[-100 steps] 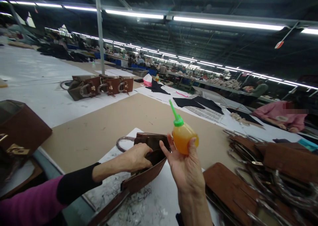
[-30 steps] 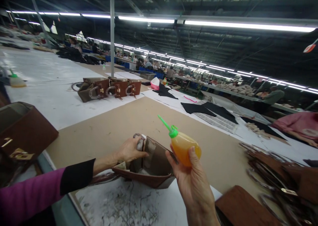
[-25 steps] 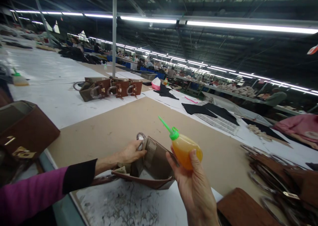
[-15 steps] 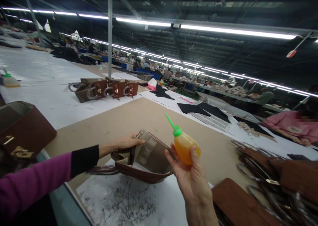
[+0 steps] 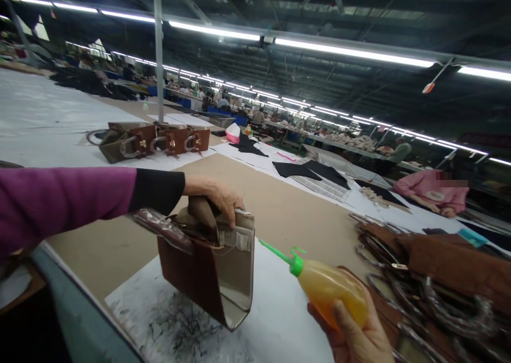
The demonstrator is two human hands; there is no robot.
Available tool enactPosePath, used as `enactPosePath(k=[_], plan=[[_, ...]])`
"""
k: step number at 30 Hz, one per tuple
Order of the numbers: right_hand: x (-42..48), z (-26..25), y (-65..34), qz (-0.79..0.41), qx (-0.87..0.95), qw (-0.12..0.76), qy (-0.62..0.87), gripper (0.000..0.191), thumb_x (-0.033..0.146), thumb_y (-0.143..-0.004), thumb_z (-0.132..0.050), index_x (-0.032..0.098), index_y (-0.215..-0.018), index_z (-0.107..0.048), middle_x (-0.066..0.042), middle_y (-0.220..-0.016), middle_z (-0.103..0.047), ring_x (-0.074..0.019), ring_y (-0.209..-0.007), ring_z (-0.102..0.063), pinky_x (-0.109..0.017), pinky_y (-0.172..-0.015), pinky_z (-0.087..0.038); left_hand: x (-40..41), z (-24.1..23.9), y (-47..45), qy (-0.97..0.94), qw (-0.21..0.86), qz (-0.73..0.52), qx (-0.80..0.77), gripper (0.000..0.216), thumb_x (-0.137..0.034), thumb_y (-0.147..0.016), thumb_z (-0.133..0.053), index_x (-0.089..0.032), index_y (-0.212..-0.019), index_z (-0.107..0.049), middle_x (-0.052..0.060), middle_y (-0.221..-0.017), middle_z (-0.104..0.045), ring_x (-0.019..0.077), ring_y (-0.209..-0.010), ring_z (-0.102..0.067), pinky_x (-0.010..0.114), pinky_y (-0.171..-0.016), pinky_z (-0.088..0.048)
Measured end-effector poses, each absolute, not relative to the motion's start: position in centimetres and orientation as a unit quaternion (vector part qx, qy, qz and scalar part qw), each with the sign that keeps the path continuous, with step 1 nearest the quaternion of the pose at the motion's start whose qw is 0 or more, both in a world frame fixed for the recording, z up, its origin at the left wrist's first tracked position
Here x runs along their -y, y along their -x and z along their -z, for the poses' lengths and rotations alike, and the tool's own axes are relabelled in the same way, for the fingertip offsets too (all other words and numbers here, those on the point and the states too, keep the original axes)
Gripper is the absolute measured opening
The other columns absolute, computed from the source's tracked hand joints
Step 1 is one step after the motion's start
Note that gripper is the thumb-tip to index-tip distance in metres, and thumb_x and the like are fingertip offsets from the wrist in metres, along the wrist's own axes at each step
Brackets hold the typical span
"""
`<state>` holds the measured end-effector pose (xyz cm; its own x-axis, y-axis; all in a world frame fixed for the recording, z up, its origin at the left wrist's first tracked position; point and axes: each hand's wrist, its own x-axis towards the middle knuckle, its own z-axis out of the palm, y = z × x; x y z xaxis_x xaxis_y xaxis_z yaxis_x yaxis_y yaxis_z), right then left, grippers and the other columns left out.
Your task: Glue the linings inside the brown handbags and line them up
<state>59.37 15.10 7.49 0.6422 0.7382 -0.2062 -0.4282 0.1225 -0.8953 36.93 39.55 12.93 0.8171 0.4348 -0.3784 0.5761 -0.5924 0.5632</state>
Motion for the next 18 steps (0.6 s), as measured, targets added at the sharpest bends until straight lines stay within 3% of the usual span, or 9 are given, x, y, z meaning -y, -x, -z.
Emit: enactPosePath(k=[5, 9, 14, 18], plan=[[-14.5, -6.0, -60.7, -0.337, 0.262, 0.701, 0.571, 0.079, 0.034, -0.044, -0.094, 0.024, -0.115, -0.059, -0.009, -0.113, -0.065, -0.0288, -0.08, -0.068, -0.031, -0.062, -0.06, -38.5, -11.7, -39.8, -0.886, 0.353, 0.135, -0.269, 0.015, -0.016, -0.046, -0.08, -0.014, -0.056, -0.07, 0.002, -0.049, -0.059, 0.0176, -0.049, -0.049, 0.028, -0.049, -0.036], [-14.2, -4.7, -61.7, -0.292, 0.346, 0.677, 0.58, 0.091, 0.032, -0.052, -0.092, 0.027, -0.133, -0.05, -0.007, -0.118, -0.064, -0.0292, -0.094, -0.066, -0.028, -0.072, -0.058, -38.5, -10.7, -41.0, -0.905, 0.295, 0.133, -0.275, 0.015, -0.018, -0.049, -0.076, -0.015, -0.063, -0.07, -0.001, -0.049, -0.058, 0.0165, -0.051, -0.048, 0.028, -0.05, -0.035], [-14.5, -4.1, -63.3, -0.178, 0.416, 0.633, 0.628, 0.082, 0.037, -0.051, -0.09, 0.024, -0.126, -0.059, -0.004, -0.12, -0.063, -0.0264, -0.1, -0.063, -0.02, -0.08, -0.051, -38.8, -9.6, -41.7, -0.907, 0.301, 0.103, -0.275, 0.018, -0.019, -0.048, -0.077, -0.016, -0.064, -0.07, 0.001, -0.049, -0.059, 0.0166, -0.048, -0.048, 0.028, -0.047, -0.032], [-14.9, -3.9, -64.0, -0.182, 0.425, 0.634, 0.62, 0.083, 0.035, -0.05, -0.09, 0.023, -0.126, -0.058, -0.005, -0.125, -0.06, -0.0288, -0.103, -0.062, -0.025, -0.084, -0.051, -38.4, -9.7, -42.2, -0.912, 0.303, 0.106, -0.255, 0.018, -0.015, -0.043, -0.078, -0.017, -0.054, -0.065, -0.001, -0.042, -0.053, 0.0137, -0.043, -0.044, 0.026, -0.042, -0.028]])
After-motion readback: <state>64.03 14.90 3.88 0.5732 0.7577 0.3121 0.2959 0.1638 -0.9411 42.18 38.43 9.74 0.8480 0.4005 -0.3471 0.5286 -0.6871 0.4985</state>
